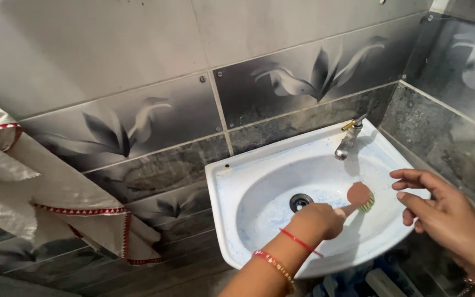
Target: The person scrubs the interior of a white bathroom sink using a pink-handled brush. They move the brush in circular motions around the basin and near the drain while water runs from the faucet. The person also briefly rinses the brush under the stream.
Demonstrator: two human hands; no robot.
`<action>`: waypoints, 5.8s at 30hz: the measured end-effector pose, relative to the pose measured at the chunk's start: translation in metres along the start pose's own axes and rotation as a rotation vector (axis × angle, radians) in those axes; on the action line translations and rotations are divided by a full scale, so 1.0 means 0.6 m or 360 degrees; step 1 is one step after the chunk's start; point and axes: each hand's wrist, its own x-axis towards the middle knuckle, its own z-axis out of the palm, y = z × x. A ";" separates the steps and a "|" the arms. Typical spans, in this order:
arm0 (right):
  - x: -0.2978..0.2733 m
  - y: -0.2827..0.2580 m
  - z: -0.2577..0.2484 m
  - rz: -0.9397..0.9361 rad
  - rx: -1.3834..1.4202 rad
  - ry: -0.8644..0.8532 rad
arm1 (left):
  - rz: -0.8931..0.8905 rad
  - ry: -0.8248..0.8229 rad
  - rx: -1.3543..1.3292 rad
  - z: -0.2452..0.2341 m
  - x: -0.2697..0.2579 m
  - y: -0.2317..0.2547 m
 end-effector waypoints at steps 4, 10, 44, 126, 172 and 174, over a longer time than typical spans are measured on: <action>0.021 0.007 -0.009 -0.0014 0.0000 0.0015 | -0.0091 -0.0394 -0.0163 -0.035 -0.039 -0.062; 0.021 -0.007 0.001 0.0009 -0.0021 -0.0060 | 0.0057 -0.0571 -0.0234 -0.072 -0.061 -0.095; -0.045 -0.043 0.043 -0.0069 -0.0051 -0.0166 | -0.0234 -0.0132 0.0092 -0.029 -0.156 -0.128; -0.072 -0.091 0.104 0.0126 -0.0372 -0.0160 | -0.0381 0.0359 0.0557 0.036 -0.049 -0.070; -0.099 -0.055 0.331 0.0559 0.0027 -0.0623 | 0.0129 0.0190 -0.0921 0.022 -0.186 -0.151; -0.097 -0.059 0.345 0.0581 -0.0031 -0.0566 | 0.0270 0.0203 -0.0934 0.028 -0.184 -0.163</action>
